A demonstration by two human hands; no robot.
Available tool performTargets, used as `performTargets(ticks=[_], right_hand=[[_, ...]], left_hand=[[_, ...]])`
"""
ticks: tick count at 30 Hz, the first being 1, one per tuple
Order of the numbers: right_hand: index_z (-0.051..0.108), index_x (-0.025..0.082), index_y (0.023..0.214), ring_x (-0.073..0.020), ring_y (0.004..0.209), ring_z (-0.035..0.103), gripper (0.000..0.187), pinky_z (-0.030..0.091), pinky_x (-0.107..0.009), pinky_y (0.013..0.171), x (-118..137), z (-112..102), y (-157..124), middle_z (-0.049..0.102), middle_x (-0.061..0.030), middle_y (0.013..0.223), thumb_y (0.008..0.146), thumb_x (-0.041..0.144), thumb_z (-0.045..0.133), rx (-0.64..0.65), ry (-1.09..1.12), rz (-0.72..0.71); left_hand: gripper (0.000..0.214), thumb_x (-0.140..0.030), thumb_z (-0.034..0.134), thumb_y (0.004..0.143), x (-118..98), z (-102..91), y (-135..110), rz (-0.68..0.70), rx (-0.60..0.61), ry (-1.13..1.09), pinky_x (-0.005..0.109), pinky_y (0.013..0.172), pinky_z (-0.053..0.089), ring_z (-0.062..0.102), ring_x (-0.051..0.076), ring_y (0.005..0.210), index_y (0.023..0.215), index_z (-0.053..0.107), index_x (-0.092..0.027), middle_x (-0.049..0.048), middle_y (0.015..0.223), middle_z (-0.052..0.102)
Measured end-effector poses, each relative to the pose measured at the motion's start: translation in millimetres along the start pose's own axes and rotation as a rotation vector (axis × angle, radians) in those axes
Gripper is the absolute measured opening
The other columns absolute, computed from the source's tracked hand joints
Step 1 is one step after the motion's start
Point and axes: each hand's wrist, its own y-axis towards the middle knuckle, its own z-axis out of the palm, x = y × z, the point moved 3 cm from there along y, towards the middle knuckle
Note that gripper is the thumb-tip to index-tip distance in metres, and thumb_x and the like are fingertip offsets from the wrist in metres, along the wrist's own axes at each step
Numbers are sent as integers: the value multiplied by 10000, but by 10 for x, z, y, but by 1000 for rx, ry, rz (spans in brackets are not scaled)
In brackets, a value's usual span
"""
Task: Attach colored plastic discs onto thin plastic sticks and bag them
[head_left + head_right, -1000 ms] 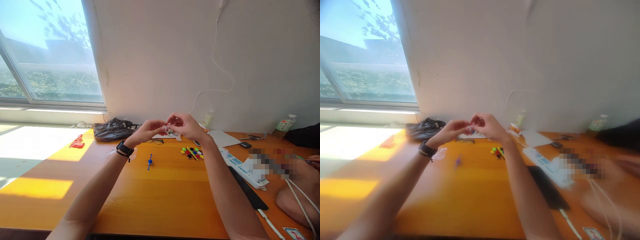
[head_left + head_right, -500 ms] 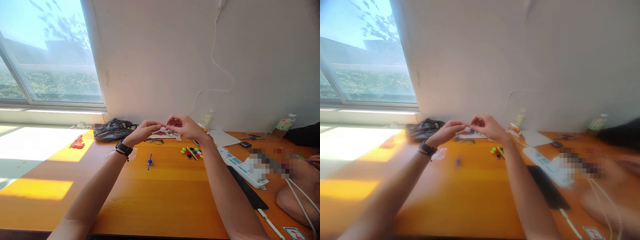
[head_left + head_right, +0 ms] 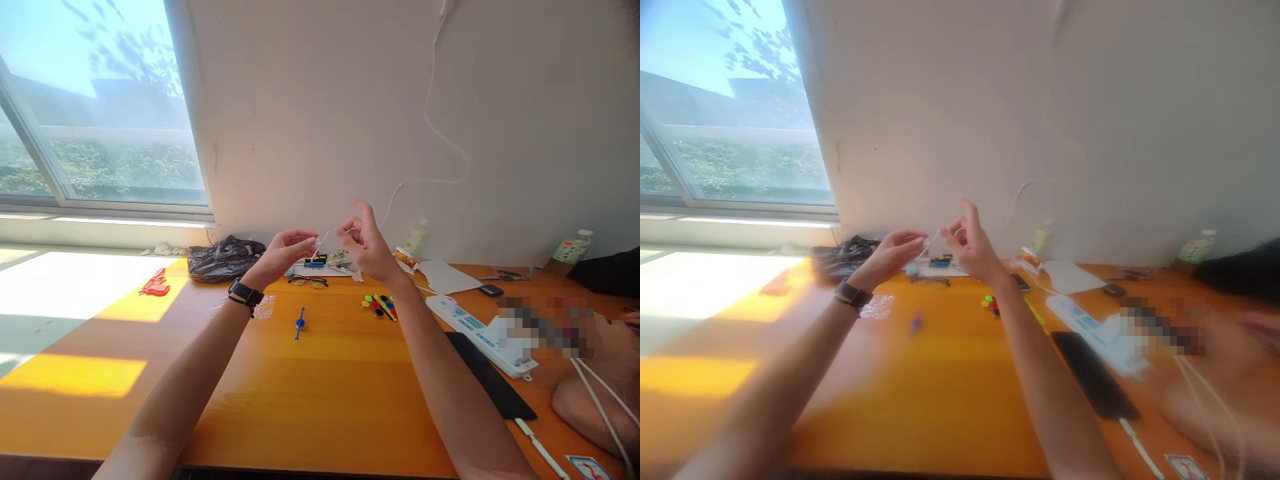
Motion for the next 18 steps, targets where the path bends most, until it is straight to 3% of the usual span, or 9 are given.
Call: performTargets(ticks=[3,5,7,8,10,15,18], right_hand=[[567,305,1350,-154,634,476,500,446,-309,606,-124,83,4,642,-10,899,964,619,622,93,47,76],[695,235,975,-148,586,446,486,398,-303,578,-232,139,15,571,6,686,985,692,529,198,28,157],[558,213,592,-132,505,359,685,320,-308,536,-317,162,27,400,22,500,1000,747,423,253,34,246],[455,219,494,-123,478,317,749,285,-314,524,-339,156,35,330,27,459,1001,766,388,242,58,270],[370,221,432,-114,464,296,802,256,-317,519,-338,124,51,299,22,442,996,791,359,173,122,265],[536,189,508,-121,509,389,792,307,-303,543,-273,95,51,444,-6,511,950,837,423,137,95,200],[568,185,547,-119,514,377,774,308,-296,547,-265,118,42,425,7,522,934,845,447,145,15,147]], left_hand=[[395,-387,901,787,11,-32,18,19,-54,-2,287,838,544,714,152,841,1053,747,-138,53,881,761],[402,-394,901,786,17,-56,27,40,-85,26,284,828,547,715,152,835,1053,746,-135,53,876,760],[405,-402,893,796,20,-79,34,61,-112,57,283,825,550,715,151,832,1063,748,-134,54,874,759],[404,-406,887,802,21,-87,35,68,-120,72,283,824,551,716,152,831,1069,749,-135,56,877,760],[403,-412,873,817,22,-93,35,70,-115,99,283,822,554,721,157,838,1084,749,-137,63,893,764],[388,-410,841,852,15,-67,17,43,-51,162,298,858,572,731,164,867,1113,742,-141,80,965,767],[377,-411,825,862,16,-45,1,18,14,251,312,877,577,730,173,895,1115,748,-142,87,1013,764]])
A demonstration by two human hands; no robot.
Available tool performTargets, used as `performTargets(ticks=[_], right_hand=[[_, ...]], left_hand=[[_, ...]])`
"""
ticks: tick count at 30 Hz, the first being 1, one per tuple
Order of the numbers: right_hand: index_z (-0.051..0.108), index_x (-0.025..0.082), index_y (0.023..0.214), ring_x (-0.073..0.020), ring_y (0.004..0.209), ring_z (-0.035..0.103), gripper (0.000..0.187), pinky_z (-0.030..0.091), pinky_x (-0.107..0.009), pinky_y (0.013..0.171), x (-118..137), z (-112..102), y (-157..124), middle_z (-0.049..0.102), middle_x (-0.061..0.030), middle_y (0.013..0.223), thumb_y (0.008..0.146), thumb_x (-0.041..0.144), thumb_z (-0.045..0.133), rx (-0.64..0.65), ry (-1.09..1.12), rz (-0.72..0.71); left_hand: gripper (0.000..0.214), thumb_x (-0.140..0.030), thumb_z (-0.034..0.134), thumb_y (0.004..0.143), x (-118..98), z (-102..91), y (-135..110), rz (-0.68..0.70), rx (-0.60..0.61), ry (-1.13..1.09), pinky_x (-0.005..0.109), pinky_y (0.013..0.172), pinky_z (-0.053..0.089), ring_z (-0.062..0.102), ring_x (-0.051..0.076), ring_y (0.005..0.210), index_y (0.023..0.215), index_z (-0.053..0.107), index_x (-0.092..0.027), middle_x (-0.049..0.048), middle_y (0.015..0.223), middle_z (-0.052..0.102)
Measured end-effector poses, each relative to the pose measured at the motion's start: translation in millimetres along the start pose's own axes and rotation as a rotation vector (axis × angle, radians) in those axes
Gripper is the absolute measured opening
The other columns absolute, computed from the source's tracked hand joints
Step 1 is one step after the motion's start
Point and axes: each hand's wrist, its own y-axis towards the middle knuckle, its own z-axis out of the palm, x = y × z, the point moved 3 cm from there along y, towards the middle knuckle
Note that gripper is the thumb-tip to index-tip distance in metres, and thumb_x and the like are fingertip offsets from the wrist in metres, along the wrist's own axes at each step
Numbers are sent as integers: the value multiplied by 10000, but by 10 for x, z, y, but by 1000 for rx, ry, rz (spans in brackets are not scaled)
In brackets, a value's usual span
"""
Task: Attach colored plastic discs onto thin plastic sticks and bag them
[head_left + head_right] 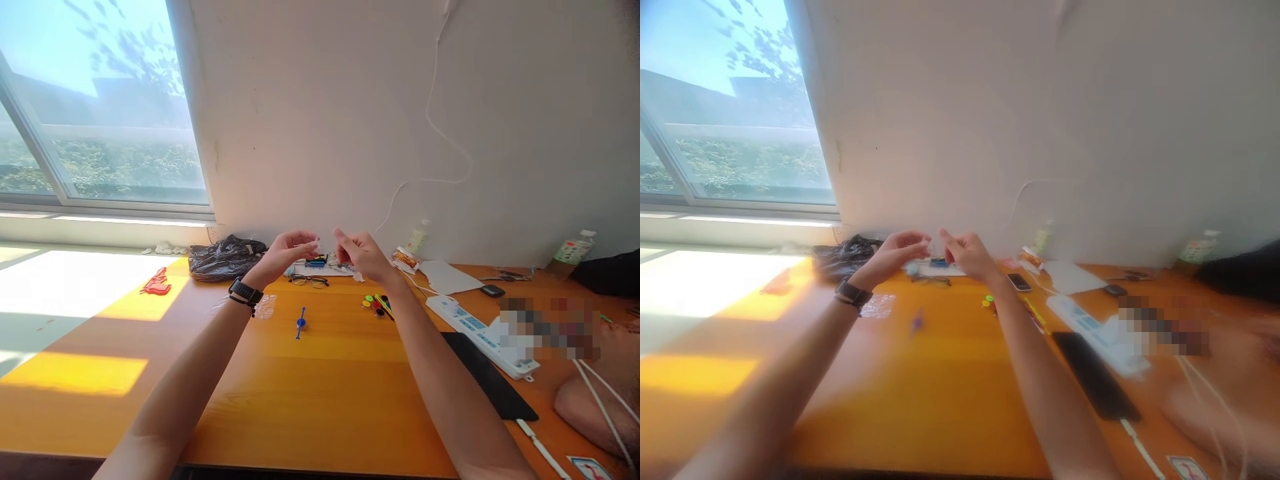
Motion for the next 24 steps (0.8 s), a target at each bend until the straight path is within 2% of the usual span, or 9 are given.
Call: performTargets(ticks=[5,7,9,12,15,21,24], right_hand=[[553,189,554,-117,520,337,748,289,-293,549,14,4,-11,362,22,523,949,817,458,-16,-65,-34],[548,191,556,-117,514,331,743,286,-293,541,22,-14,-17,353,24,525,945,819,462,-19,-69,-29],[543,192,560,-114,506,326,737,285,-290,529,24,-31,-22,339,28,525,939,820,470,-17,-68,-21],[549,192,569,-116,508,332,734,288,-282,517,19,-41,-28,324,27,527,935,823,469,-7,-77,-8],[551,192,583,-113,500,319,721,275,-284,512,26,-33,-40,305,31,524,942,812,470,6,-98,-2],[525,191,592,-105,503,281,687,244,-286,502,26,7,-46,318,31,552,954,774,500,45,-134,-10],[513,193,597,-108,509,276,692,234,-285,495,-9,19,-36,324,26,558,960,781,475,60,-149,-10]], left_hand=[[340,-424,801,866,106,20,-20,-55,170,238,295,773,561,709,169,805,1043,765,-135,86,932,768],[312,-408,813,842,231,39,-28,-110,273,316,280,700,544,700,163,736,1000,772,-142,83,892,773],[261,-370,815,828,385,88,-41,-144,426,355,276,697,546,708,172,728,948,776,-142,78,823,769],[239,-325,806,817,605,176,-55,-184,582,376,263,676,548,726,183,729,982,791,-154,78,820,785],[196,-289,785,816,722,266,-66,-209,659,415,253,658,539,729,182,715,972,804,-172,78,829,797],[172,-248,753,820,771,445,-142,-211,868,386,245,656,535,726,183,747,966,832,-201,72,908,816],[213,-174,756,770,859,479,-146,-206,826,420,233,598,500,711,181,702,966,835,-203,56,840,806]])
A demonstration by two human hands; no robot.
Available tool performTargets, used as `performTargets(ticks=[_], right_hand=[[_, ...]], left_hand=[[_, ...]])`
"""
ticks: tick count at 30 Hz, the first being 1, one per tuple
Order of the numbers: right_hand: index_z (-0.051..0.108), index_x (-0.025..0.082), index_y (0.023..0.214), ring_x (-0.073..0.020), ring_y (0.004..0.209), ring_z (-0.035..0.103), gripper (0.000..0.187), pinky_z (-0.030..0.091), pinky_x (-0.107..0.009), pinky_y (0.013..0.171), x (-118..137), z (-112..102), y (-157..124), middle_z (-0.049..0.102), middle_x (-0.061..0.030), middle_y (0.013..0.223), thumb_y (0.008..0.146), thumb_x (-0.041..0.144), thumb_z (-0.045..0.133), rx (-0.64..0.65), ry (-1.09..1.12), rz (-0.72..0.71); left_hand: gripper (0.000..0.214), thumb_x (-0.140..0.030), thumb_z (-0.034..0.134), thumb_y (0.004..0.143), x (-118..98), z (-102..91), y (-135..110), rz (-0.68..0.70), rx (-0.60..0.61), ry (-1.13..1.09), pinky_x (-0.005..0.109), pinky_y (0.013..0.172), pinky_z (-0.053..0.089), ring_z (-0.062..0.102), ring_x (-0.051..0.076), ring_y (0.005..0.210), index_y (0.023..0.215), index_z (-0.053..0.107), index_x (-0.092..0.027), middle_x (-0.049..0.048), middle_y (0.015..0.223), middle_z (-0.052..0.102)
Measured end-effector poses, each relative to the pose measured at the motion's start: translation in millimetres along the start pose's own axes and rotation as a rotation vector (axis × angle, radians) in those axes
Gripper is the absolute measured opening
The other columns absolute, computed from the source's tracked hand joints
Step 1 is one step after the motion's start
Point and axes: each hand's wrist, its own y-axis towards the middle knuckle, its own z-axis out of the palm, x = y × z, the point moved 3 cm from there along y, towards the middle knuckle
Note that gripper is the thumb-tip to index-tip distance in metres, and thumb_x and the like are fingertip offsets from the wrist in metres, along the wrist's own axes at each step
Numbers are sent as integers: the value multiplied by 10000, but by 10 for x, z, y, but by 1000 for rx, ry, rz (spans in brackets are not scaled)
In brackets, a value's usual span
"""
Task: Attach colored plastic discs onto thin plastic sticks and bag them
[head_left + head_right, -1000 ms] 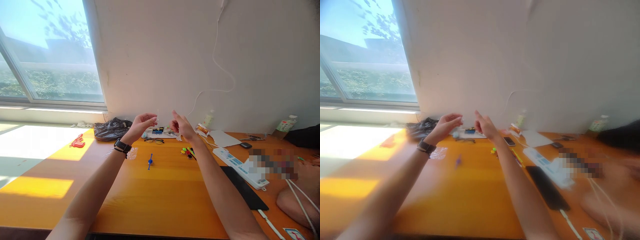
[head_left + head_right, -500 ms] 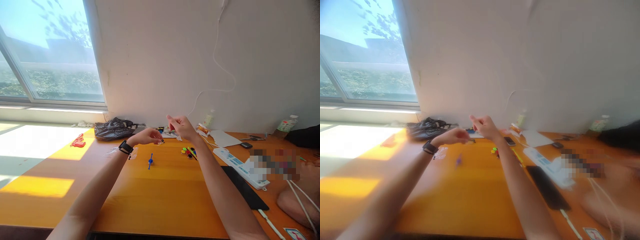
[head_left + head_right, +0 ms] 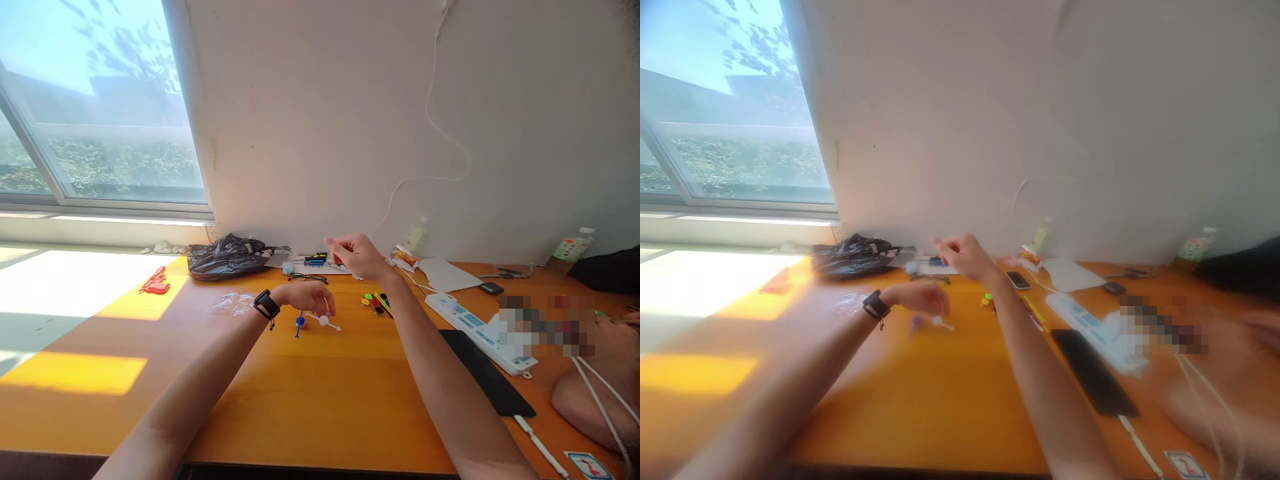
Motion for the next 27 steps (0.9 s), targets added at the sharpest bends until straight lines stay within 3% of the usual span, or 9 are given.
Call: performTargets(ticks=[3,7,9,13,16,21,24,27], right_hand=[[520,193,608,-107,503,273,688,229,-284,493,-16,3,3,321,28,555,962,781,468,12,-16,2],[548,190,624,-102,493,271,673,221,-283,482,2,2,-11,315,34,551,952,776,498,32,-29,12],[553,188,628,-99,490,267,673,220,-281,483,10,6,-17,309,38,550,955,773,499,40,-34,18],[583,178,632,-106,515,349,728,282,-272,516,11,14,-15,396,19,569,1010,764,378,53,-32,20],[613,173,644,-116,552,421,773,329,-269,545,11,11,-10,477,-4,610,1020,777,311,63,-24,39],[632,173,659,-118,558,435,790,332,-274,552,16,10,-11,518,-12,638,1014,794,296,84,-18,60],[628,174,650,-124,580,449,785,349,-278,579,6,18,-3,525,-14,636,1020,785,301,86,-24,44],[629,175,651,-133,607,476,778,356,-279,596,-8,22,5,538,-18,641,1023,779,309,85,-30,37]], left_hand=[[221,-177,758,780,61,29,27,-8,-30,16,237,626,510,724,192,753,988,831,-193,67,874,810],[224,-230,702,874,45,76,8,27,66,-35,247,737,550,745,199,887,1060,819,-191,89,1032,819],[229,-221,672,898,28,92,3,-4,97,0,238,738,552,745,180,859,1076,815,-192,81,1057,818],[163,-139,672,865,5,65,43,-100,-25,281,219,705,515,713,153,776,933,817,-169,56,935,812],[180,-144,683,870,-48,65,66,-101,-99,347,224,745,508,714,170,868,998,808,-162,66,1011,805],[321,-239,808,806,-179,205,44,-132,45,337,222,698,521,721,166,816,1126,802,-221,40,1048,797],[264,-274,832,785,-218,280,50,-195,97,299,223,599,493,689,147,678,1043,815,-220,34,964,795],[81,-180,763,807,-215,300,73,-208,94,268,216,583,477,665,130,608,883,792,-179,22,805,769]])
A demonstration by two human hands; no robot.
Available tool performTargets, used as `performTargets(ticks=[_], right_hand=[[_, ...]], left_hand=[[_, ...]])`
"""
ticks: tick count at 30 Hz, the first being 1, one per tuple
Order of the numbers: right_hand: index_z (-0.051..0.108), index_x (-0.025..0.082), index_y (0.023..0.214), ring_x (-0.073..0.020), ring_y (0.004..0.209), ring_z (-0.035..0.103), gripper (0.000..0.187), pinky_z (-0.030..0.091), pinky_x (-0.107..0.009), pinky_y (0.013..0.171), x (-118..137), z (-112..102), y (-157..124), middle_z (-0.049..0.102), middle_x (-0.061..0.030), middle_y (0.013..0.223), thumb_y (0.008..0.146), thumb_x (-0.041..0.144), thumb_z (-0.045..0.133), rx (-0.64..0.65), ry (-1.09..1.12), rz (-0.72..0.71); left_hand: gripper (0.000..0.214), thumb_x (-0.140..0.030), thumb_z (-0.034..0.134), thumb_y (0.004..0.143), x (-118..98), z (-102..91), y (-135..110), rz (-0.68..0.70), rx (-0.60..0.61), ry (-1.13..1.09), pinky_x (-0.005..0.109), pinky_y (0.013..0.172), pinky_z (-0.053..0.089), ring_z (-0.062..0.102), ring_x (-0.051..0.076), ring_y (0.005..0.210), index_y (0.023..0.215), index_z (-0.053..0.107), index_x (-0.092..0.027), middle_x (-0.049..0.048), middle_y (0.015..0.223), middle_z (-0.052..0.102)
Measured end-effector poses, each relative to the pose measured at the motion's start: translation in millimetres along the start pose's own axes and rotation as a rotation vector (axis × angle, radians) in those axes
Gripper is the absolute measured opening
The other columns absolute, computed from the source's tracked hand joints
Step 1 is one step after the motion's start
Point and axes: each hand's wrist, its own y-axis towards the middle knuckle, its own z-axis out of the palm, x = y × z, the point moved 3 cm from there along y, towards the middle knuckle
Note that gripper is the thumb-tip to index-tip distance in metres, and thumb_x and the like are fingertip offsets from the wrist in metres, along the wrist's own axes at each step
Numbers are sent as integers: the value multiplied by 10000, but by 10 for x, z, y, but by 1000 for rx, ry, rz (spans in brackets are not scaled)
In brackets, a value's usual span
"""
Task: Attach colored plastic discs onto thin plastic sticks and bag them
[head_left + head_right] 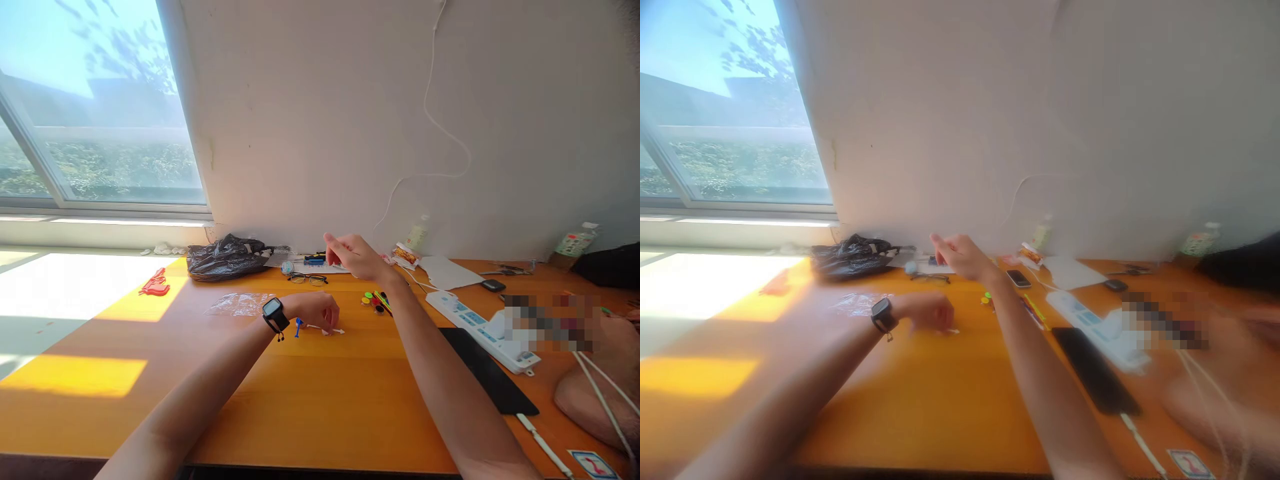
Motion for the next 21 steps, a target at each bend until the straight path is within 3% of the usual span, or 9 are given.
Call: performTargets(ticks=[3,6,8,11,15,21], right_hand=[[628,176,653,-137,618,487,779,353,-281,599,4,-7,1,546,-20,645,1024,779,303,-7,-8,-5],[626,175,653,-137,618,483,780,351,-283,608,25,-13,-3,547,-19,651,1030,771,293,-12,-22,-19],[628,173,652,-134,614,478,777,353,-285,619,41,-15,-6,539,-15,648,1035,761,295,-13,-32,-32],[630,174,652,-135,608,477,776,351,-288,620,51,-15,-11,522,-12,636,1039,755,292,-9,-37,-38],[631,175,656,-133,605,478,774,350,-286,613,45,-26,-20,539,-16,644,1036,760,294,-9,-33,-23],[627,168,667,-111,554,425,758,332,-279,585,58,-51,-28,520,-3,639,1033,756,317,-16,-26,-6]], left_hand=[[99,-103,673,816,24,-46,16,42,-146,49,214,626,490,684,134,645,796,747,-166,20,761,751],[81,-113,677,802,40,-70,36,130,-325,186,229,673,497,706,161,741,813,738,-165,40,831,767],[91,-97,676,778,45,-28,69,174,-380,305,242,673,482,700,173,766,807,729,-165,50,860,769],[137,-54,634,772,62,83,138,171,-364,434,251,621,433,674,171,728,765,709,-168,45,829,755],[150,-77,659,787,62,151,175,216,-315,368,233,604,422,657,150,708,869,737,-176,30,857,753],[188,-57,663,791,78,83,168,266,-410,351,230,673,445,647,157,787,918,742,-171,53,919,724]])
